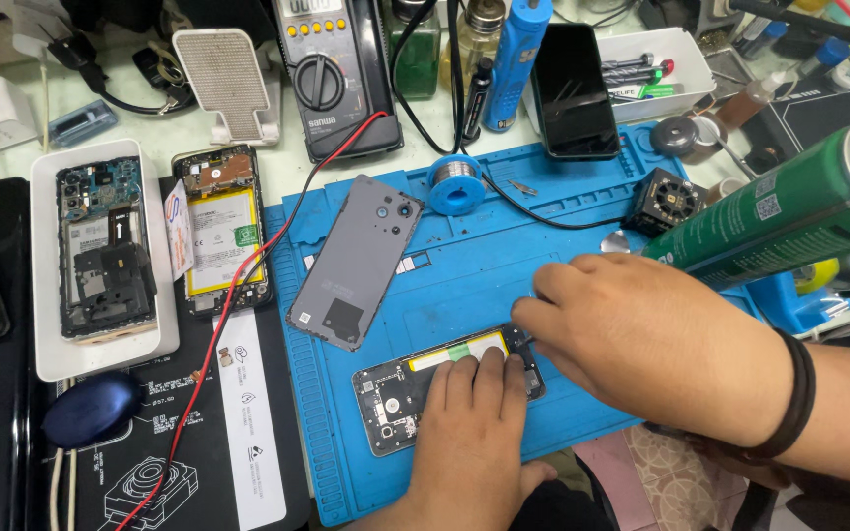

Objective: The person uses a screwdriver to remove and reinsert screws on a disassembled smartphone placed on a blue mat. They repeatedly adjust the phone's position and handle small components while working at a cluttered electronics repair bench.

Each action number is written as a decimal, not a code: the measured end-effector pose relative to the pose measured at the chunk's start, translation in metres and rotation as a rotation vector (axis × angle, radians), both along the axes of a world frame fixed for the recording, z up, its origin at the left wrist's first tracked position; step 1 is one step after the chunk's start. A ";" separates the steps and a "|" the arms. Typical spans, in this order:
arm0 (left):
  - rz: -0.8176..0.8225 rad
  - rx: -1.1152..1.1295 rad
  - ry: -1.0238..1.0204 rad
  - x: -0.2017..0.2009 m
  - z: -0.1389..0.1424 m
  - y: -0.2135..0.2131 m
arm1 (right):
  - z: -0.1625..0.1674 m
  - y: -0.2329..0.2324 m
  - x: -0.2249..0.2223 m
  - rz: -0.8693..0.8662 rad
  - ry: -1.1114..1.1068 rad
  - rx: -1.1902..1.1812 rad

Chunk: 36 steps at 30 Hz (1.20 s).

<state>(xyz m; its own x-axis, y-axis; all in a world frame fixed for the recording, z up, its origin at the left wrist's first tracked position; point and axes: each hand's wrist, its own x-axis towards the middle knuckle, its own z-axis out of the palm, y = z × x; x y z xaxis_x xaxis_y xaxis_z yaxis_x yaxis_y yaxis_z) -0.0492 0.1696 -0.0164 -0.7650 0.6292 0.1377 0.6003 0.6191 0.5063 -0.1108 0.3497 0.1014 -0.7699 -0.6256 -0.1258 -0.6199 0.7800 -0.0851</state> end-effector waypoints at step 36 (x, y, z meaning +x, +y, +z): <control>0.003 0.010 0.039 0.005 -0.002 -0.003 | -0.004 -0.003 0.002 -0.105 0.032 0.302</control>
